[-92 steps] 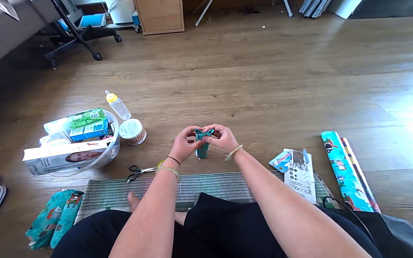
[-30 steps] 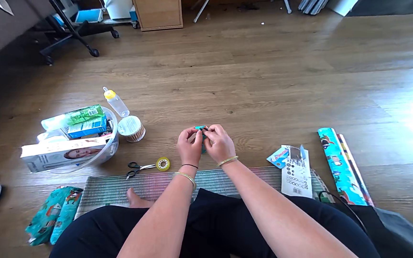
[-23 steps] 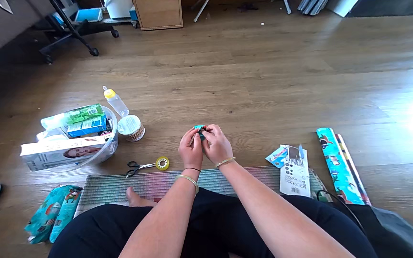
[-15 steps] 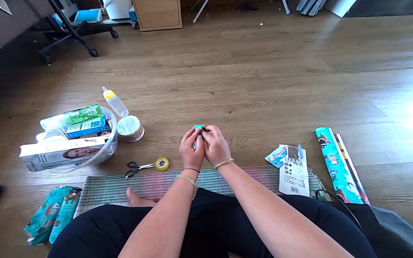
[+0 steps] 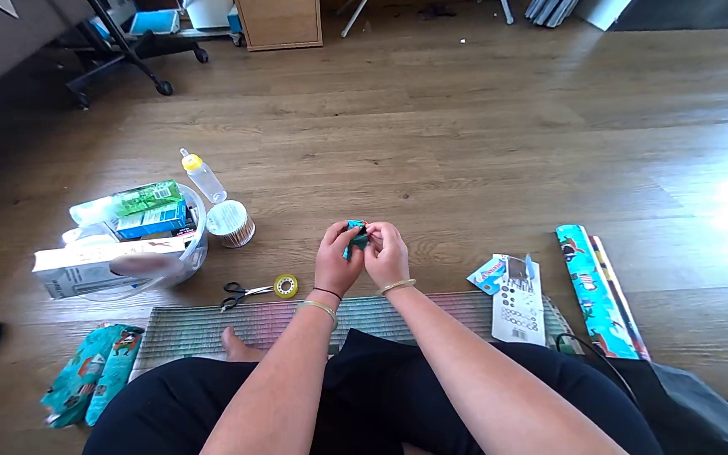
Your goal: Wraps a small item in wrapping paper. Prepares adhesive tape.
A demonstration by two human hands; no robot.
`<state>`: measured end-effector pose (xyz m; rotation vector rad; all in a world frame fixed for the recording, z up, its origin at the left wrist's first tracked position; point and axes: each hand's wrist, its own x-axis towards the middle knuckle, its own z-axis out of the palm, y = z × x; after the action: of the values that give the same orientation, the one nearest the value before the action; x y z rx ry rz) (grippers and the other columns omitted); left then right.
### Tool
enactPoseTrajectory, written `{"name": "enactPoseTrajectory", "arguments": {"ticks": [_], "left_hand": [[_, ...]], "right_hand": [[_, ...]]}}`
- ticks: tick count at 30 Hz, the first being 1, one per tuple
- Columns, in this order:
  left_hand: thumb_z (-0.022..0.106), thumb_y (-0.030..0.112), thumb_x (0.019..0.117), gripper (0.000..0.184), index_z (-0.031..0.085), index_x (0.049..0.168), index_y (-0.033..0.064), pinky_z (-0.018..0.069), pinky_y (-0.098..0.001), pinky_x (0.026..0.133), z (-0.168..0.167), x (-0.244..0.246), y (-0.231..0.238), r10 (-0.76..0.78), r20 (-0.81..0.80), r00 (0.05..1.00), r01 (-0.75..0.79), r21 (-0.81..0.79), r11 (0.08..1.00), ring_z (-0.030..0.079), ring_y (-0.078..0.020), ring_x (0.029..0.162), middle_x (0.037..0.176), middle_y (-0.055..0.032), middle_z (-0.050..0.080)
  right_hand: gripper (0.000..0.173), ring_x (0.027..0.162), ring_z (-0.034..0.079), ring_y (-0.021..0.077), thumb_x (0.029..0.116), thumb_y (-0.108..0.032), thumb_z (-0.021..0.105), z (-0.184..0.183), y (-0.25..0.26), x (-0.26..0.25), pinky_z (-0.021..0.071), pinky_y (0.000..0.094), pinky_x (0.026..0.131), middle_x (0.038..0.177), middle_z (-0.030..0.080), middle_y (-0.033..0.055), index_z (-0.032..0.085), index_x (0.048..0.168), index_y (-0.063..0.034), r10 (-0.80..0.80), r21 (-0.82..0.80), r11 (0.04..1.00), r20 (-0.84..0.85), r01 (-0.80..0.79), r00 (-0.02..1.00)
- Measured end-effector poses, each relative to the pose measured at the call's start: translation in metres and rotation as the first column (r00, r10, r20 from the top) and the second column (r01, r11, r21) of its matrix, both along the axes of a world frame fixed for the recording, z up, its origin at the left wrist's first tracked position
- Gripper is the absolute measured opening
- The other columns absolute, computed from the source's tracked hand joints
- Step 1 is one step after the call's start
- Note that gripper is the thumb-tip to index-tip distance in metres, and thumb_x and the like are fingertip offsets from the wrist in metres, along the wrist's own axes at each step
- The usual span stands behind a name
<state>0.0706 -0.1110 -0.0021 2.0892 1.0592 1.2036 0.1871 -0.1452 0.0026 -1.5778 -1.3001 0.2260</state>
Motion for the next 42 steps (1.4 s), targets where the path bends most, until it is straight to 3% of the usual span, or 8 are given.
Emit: {"name": "enactPoseTrajectory", "arguments": {"ticks": [8,17,21,26,31,35,37,42], "left_hand": [[0.079,0.008,0.0872,0.033,0.074,0.119,0.0009,0.0424,-0.0533,0.116,0.007,-0.009,0.010,-0.092,-0.171,0.981,0.096,0.012,0.995,0.051,-0.0362,0.140,0.148,-0.0187,0.057],[0.069,0.007,0.0934,0.013,0.080,0.101,0.0040,0.0477,-0.0556,0.109,0.005,-0.016,0.033,-0.038,-0.325,0.945,0.118,0.230,0.966,0.063,-0.0328,0.129,0.129,-0.0100,0.072],[0.067,0.012,0.0953,0.015,0.080,0.101,0.0085,0.0381,-0.0601,0.115,0.008,-0.014,0.032,0.035,-0.412,0.910,0.092,0.284,0.954,0.063,-0.0287,0.130,0.128,-0.0056,0.073],[0.060,0.017,0.0954,0.021,0.079,0.103,0.0122,0.0303,-0.0627,0.119,0.007,-0.016,0.030,0.098,-0.450,0.888,0.062,0.327,0.943,0.062,-0.0266,0.132,0.122,-0.0017,0.076],[0.053,0.007,0.0874,0.057,0.047,0.140,-0.0133,0.0258,-0.0579,0.124,0.019,-0.026,0.040,-0.165,-0.173,0.971,0.176,0.050,0.983,0.057,-0.0367,0.135,0.131,-0.0211,0.068],[0.043,0.006,0.0933,0.081,0.004,0.164,0.0039,0.0418,-0.0485,0.116,0.048,-0.055,0.066,-0.149,-0.051,0.987,0.127,-0.303,0.944,0.047,-0.0287,0.145,0.157,-0.0178,0.048],[0.049,0.000,0.0975,0.081,0.006,0.165,0.0105,0.0478,-0.0482,0.109,0.061,-0.082,0.081,-0.111,-0.114,0.987,0.052,-0.427,0.903,0.055,-0.0297,0.138,0.155,-0.0173,0.049],[0.054,0.004,0.1041,0.052,0.041,0.154,0.0080,0.0507,-0.0498,0.104,0.076,-0.153,0.100,-0.174,-0.401,0.899,-0.106,-0.587,0.803,0.067,-0.0316,0.118,0.131,-0.0211,0.066]], "right_hand": [[0.067,0.110,0.071,0.0296,0.0816,0.013,0.061,0.001,0.003,0.003,0.0610,0.0429,0.091,0.132,0.063,0.0221,0.043,0.146,0.0040,0.042,-0.029,0.999,-0.115,-0.046,0.992],[0.082,0.112,0.069,0.0305,0.0774,0.014,0.066,0.001,0.008,0.006,0.0582,0.0434,0.095,0.143,0.056,0.0211,0.037,0.153,0.0008,0.124,-0.080,0.989,-0.023,-0.126,0.992],[0.090,0.126,0.061,0.0327,0.0783,0.008,0.072,0.002,0.011,0.010,0.0493,0.0490,0.106,0.142,0.060,0.0169,0.031,0.158,-0.0014,0.188,-0.178,0.968,0.035,-0.179,0.982],[0.066,0.141,0.050,0.0334,0.0872,-0.002,0.073,0.008,0.013,0.013,0.0379,0.0525,0.117,0.153,0.052,0.0163,0.052,0.150,-0.0038,0.298,-0.258,0.935,0.199,-0.243,0.934],[0.046,0.132,0.059,0.0393,0.0963,-0.015,0.070,0.003,0.018,0.023,0.0472,0.0540,0.109,0.147,0.056,0.0225,0.063,0.141,-0.0034,0.293,-0.240,0.944,0.304,-0.224,0.907],[0.046,0.125,0.064,0.0407,0.0956,-0.017,0.072,0.000,0.022,0.023,0.0531,0.0553,0.102,0.143,0.059,0.0247,0.064,0.139,-0.0028,0.284,-0.211,0.952,0.328,-0.223,0.901],[0.043,0.119,0.067,0.0396,0.0929,-0.013,0.075,0.000,0.023,0.024,0.0551,0.0548,0.098,0.133,0.065,0.0248,0.068,0.134,-0.0018,0.271,-0.159,0.959,0.287,-0.233,0.919],[0.042,0.110,0.069,0.0376,0.0888,-0.013,0.081,0.004,0.030,0.035,0.0563,0.0522,0.094,0.120,0.070,0.0248,0.072,0.128,-0.0024,0.165,-0.094,0.984,0.153,-0.151,0.974]]}}
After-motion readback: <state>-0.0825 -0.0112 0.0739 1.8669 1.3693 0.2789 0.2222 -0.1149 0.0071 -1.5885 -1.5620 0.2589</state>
